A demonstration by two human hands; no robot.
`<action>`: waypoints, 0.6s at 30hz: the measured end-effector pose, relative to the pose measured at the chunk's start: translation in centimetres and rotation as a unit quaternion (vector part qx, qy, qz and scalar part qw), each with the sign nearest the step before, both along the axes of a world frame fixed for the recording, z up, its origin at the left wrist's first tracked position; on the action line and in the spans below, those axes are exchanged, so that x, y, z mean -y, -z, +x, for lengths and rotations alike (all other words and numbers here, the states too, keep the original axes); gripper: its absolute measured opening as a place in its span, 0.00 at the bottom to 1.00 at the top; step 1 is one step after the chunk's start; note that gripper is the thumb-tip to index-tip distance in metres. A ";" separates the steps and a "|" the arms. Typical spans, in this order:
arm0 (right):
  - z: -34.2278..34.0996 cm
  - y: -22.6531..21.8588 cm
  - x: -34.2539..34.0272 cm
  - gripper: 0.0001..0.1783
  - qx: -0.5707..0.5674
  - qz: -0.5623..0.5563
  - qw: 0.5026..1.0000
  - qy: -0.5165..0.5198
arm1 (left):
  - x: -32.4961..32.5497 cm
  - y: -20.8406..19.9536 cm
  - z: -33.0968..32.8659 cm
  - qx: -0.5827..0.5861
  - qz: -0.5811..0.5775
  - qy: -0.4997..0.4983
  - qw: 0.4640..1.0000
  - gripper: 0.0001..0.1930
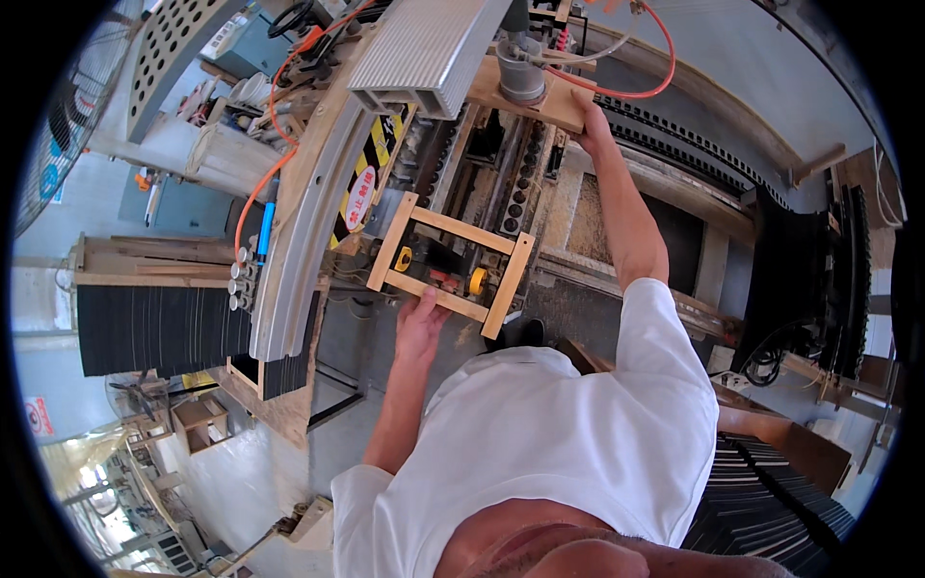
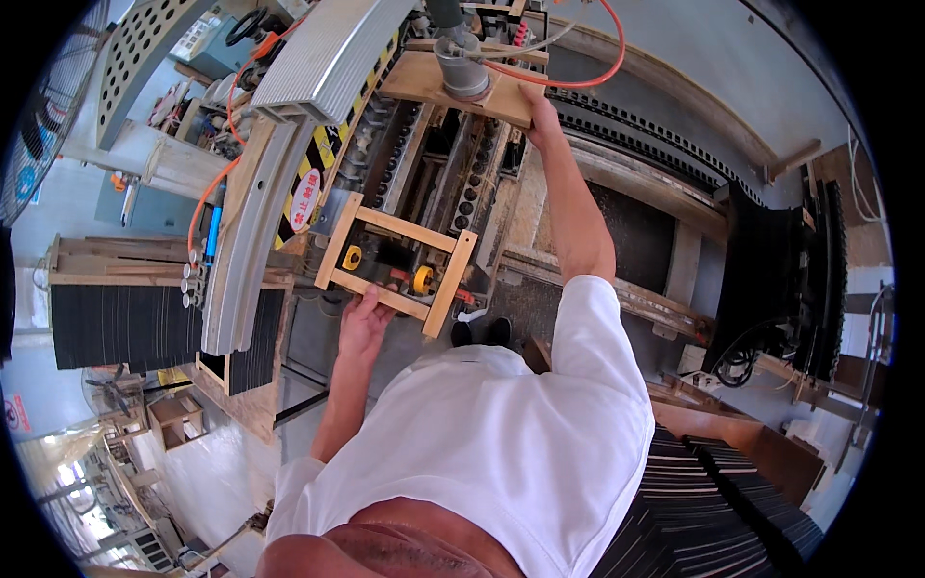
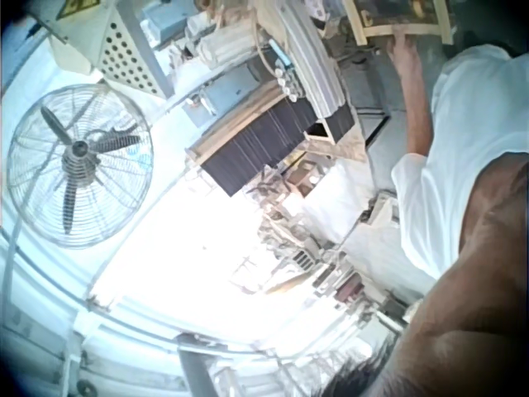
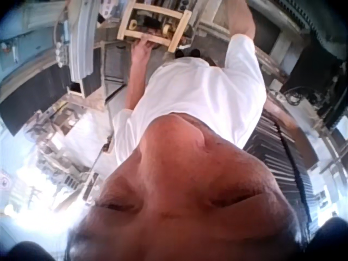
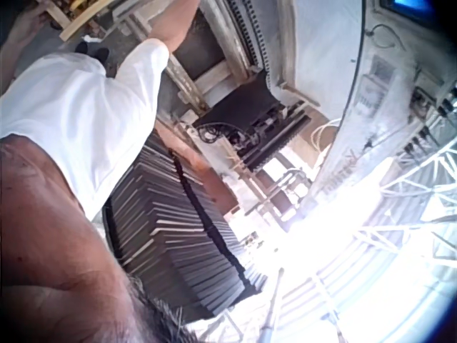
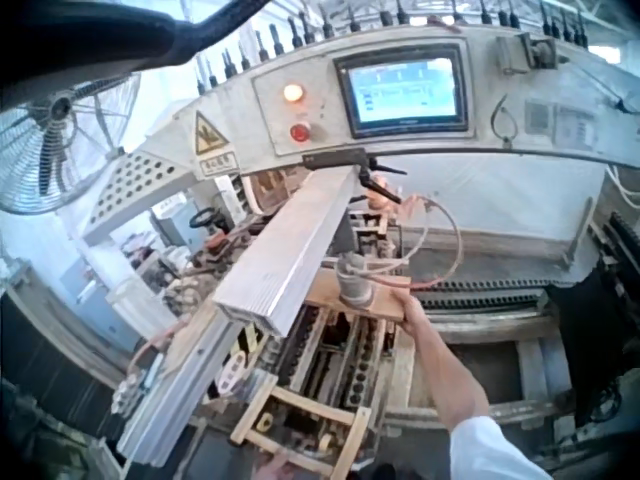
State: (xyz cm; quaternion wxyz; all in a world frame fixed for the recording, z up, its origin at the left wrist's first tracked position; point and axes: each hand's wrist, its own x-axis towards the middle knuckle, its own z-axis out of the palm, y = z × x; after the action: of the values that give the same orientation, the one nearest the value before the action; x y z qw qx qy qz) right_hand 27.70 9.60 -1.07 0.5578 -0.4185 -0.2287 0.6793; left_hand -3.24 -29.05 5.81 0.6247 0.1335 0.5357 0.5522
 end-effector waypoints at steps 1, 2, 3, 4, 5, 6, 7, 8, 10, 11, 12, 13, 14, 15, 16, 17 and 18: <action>-0.3 -0.6 0.4 0.26 0.008 -0.008 1.000 0.002 | -0.1 0.1 0.0 -0.002 -0.004 0.000 1.000 0.13; -0.6 -1.2 1.0 0.26 0.015 -0.015 1.000 0.005 | -0.3 0.2 0.0 -0.003 -0.008 0.001 1.000 0.13; -0.2 -1.2 0.6 0.28 0.070 -0.040 0.996 0.024 | -0.6 0.3 0.2 -0.001 -0.005 0.005 1.000 0.14; -0.6 -1.7 0.8 0.29 0.061 -0.042 0.997 0.036 | -0.7 0.3 0.2 -0.001 -0.003 0.004 1.000 0.14; -1.0 -2.1 1.0 0.29 0.051 -0.044 0.997 0.047 | -0.8 0.4 0.3 0.000 -0.001 0.003 1.000 0.14; -1.0 -2.4 1.0 0.30 0.041 -0.045 0.996 0.061 | -1.0 0.2 0.3 -0.003 -0.001 0.011 1.000 0.14; -0.8 -1.8 0.4 0.30 0.027 -0.035 0.997 0.064 | -1.2 0.0 0.3 -0.005 -0.001 0.018 1.000 0.15; -0.6 -1.8 -0.1 0.30 0.021 -0.025 0.997 0.076 | -1.4 -0.2 0.4 -0.008 -0.002 0.025 1.000 0.15; -0.6 -1.3 -0.9 0.30 0.010 -0.007 0.995 0.095 | -1.3 -0.3 0.3 -0.011 0.004 0.030 0.999 0.14; -0.4 -1.2 -1.6 0.28 0.023 -0.019 0.996 0.088 | -1.3 -0.3 0.2 -0.013 0.007 0.032 0.999 0.14; -0.3 -1.1 -2.0 0.28 0.022 -0.017 0.995 0.091 | -1.3 -0.3 0.1 -0.013 0.007 0.029 0.999 0.14; -0.1 -1.0 -2.5 0.28 0.020 -0.016 0.995 0.094 | -1.4 -0.1 0.1 -0.012 0.007 0.027 1.000 0.14; 0.1 -0.9 -2.9 0.27 0.018 -0.014 0.995 0.097 | -1.4 0.0 0.1 -0.012 0.007 0.024 1.000 0.13; 0.1 -0.8 -3.1 0.27 0.017 -0.013 0.995 0.093 | -1.3 0.1 0.0 -0.012 0.006 0.023 1.000 0.13; 0.0 -0.6 -3.3 0.27 0.018 -0.009 0.996 0.092 | -1.3 0.1 -0.1 -0.012 0.005 0.021 1.000 0.13; -0.1 -0.5 -3.5 0.26 0.018 -0.006 0.996 0.091 | -1.2 0.2 -0.2 -0.012 0.004 0.020 1.000 0.12; 0.0 -0.4 -3.6 0.26 0.020 -0.003 0.996 0.091 | -1.3 0.2 -0.2 -0.012 0.004 0.021 1.000 0.12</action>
State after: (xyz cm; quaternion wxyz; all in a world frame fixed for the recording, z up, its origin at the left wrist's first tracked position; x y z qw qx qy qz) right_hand 27.72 13.17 -0.70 0.6113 -0.4527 -0.1987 0.6179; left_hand -3.40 -27.80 5.64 0.6292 0.1538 0.5377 0.5398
